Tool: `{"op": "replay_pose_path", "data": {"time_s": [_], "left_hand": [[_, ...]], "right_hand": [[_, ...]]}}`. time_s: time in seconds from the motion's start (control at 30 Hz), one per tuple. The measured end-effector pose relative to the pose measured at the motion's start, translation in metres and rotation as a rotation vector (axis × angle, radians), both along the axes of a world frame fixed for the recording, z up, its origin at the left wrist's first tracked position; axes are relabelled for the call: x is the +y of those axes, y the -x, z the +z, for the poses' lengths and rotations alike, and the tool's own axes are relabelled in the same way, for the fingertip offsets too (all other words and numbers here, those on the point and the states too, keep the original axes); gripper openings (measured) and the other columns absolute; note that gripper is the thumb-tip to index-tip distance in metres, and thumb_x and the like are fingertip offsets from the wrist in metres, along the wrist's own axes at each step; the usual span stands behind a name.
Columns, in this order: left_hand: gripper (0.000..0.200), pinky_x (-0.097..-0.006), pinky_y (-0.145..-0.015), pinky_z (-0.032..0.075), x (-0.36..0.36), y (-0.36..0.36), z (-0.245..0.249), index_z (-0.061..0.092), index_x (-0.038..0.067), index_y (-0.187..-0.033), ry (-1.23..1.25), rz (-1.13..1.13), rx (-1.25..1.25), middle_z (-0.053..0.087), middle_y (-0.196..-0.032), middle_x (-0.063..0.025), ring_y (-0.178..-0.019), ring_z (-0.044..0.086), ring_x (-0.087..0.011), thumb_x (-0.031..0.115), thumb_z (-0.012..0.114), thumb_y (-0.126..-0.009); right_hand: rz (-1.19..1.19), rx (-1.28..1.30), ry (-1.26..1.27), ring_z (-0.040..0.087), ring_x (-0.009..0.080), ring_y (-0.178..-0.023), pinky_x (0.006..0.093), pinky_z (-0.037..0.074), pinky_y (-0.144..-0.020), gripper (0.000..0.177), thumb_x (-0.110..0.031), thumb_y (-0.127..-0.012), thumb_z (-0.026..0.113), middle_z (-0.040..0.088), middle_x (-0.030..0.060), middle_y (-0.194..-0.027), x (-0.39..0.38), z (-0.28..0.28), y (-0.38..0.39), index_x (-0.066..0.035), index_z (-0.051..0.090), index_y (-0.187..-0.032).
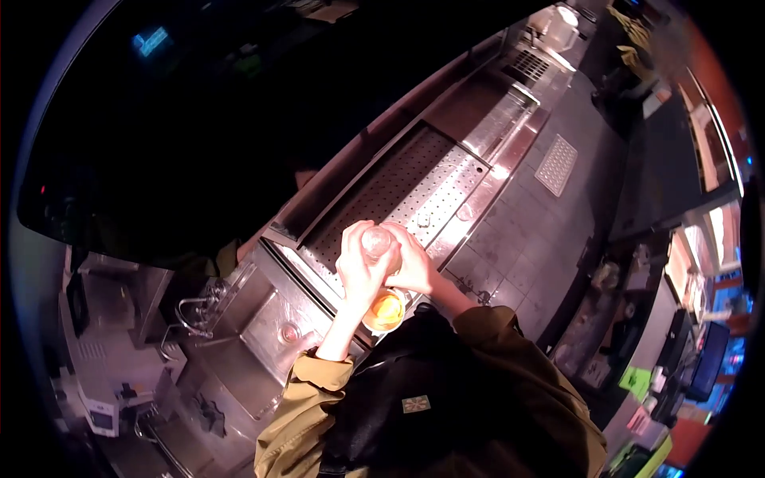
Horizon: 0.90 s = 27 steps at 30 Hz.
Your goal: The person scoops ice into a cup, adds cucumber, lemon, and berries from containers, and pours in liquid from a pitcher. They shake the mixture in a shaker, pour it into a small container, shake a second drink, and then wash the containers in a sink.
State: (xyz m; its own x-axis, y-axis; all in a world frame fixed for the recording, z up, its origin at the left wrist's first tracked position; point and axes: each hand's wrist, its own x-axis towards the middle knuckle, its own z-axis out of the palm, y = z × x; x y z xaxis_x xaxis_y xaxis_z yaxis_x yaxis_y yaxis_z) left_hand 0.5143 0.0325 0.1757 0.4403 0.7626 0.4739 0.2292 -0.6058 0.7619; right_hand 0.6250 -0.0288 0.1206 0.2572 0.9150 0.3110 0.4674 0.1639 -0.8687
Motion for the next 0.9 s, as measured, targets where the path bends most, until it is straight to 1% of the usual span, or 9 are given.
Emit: {"op": "replay_pose_path", "data": {"time_s": [0.1,0.33,0.4,0.47,0.53,0.67,0.73,0.8,0.9], "left_hand": [[0.044,-0.0368,-0.087,0.043,0.004,-0.002,-0.001,0.054,0.0,-0.103,-0.126,0.021,0.113,0.055,-0.102,-0.0165,-0.099,0.054,-0.0299,0.015,0.074,-0.067],[0.045,-0.0361,-0.092,0.039,-0.004,0.002,-0.023,0.051,-0.001,-0.107,0.134,-0.018,0.0,0.051,-0.11,-0.0153,-0.106,0.05,-0.0271,0.015,0.07,-0.07],[0.047,-0.0356,-0.095,0.037,-0.004,0.002,-0.019,0.048,-0.001,-0.112,0.241,-0.051,0.031,0.048,-0.115,-0.0151,-0.11,0.047,-0.0261,0.015,0.067,-0.072],[0.049,-0.0379,-0.096,0.036,0.001,0.009,-0.021,0.045,0.0,-0.114,0.192,-0.094,0.088,0.046,-0.117,-0.0153,-0.113,0.045,-0.0278,0.012,0.067,-0.073],[0.048,-0.04,-0.096,0.036,0.002,0.01,-0.022,0.044,0.001,-0.114,0.094,-0.087,-0.032,0.045,-0.118,-0.0156,-0.114,0.045,-0.0296,0.01,0.067,-0.073],[0.046,-0.0423,-0.093,0.041,0.026,0.038,-0.027,0.046,0.004,-0.112,-0.107,-0.158,0.101,0.049,-0.112,-0.016,-0.111,0.049,-0.0331,0.007,0.068,-0.072],[0.041,-0.0391,-0.095,0.04,0.032,0.057,-0.025,0.043,0.004,-0.117,-0.042,-0.039,0.229,0.047,-0.119,-0.0188,-0.112,0.049,-0.032,0.005,0.061,-0.08],[0.041,-0.0374,-0.097,0.037,0.037,0.061,-0.035,0.04,0.002,-0.119,0.112,0.042,0.085,0.047,-0.121,-0.0197,-0.113,0.048,-0.0295,0.004,0.057,-0.082],[0.044,-0.0381,-0.093,0.04,0.039,0.045,-0.035,0.039,0.0,-0.115,0.033,0.107,0.11,0.049,-0.116,-0.0207,-0.109,0.05,-0.0282,0.006,0.062,-0.078]], "right_hand": [[0.056,-0.002,0.039,0.038,0.0325,-0.119,0.0427,0.03,-0.099,0.088,-0.023,-0.054,0.078,0.04,0.016,-0.126,0.003,0.001,-0.007,-0.004,0.033,-0.126],[0.187,0.023,0.023,0.033,0.0323,-0.124,0.0423,0.028,-0.101,0.09,-0.02,-0.057,0.077,0.034,0.0157,-0.132,0.004,0.001,-0.02,-0.004,0.029,-0.13],[0.273,0.022,-0.018,0.025,0.0293,-0.128,0.0401,0.023,-0.105,0.091,-0.03,-0.064,0.077,0.031,0.0176,-0.133,0.0,-0.005,-0.033,-0.004,0.025,-0.134],[0.174,0.524,0.099,0.031,0.0255,-0.125,0.0398,0.026,-0.102,0.076,-0.032,-0.076,0.068,0.033,0.0143,-0.132,-0.006,-0.056,-0.036,-0.008,0.026,-0.134],[-0.148,1.154,0.546,0.046,0.026,-0.11,0.0442,0.039,-0.09,0.066,-0.046,-0.085,0.053,0.038,0.0141,-0.126,-0.011,-0.047,-0.039,-0.011,0.027,-0.134],[-0.046,1.727,1.253,0.054,0.0336,-0.094,0.0418,0.049,-0.078,0.064,-0.052,-0.083,0.051,0.047,0.0193,-0.118,0.013,-0.094,-0.035,-0.004,0.04,-0.125],[-0.059,1.864,1.168,0.055,0.0307,-0.098,0.0413,0.048,-0.082,0.059,-0.047,-0.086,0.047,0.049,0.0178,-0.117,0.026,-0.081,-0.021,-0.002,0.039,-0.124],[0.073,1.961,1.03,0.054,0.0286,-0.098,0.0393,0.048,-0.081,0.056,-0.042,-0.087,0.047,0.05,0.0168,-0.116,0.035,-0.072,-0.014,-0.002,0.038,-0.125],[0.275,2.002,0.741,0.054,0.0254,-0.1,0.0363,0.048,-0.081,0.05,-0.035,-0.088,0.047,0.05,0.0153,-0.115,0.054,-0.063,-0.008,-0.002,0.036,-0.125]]}}
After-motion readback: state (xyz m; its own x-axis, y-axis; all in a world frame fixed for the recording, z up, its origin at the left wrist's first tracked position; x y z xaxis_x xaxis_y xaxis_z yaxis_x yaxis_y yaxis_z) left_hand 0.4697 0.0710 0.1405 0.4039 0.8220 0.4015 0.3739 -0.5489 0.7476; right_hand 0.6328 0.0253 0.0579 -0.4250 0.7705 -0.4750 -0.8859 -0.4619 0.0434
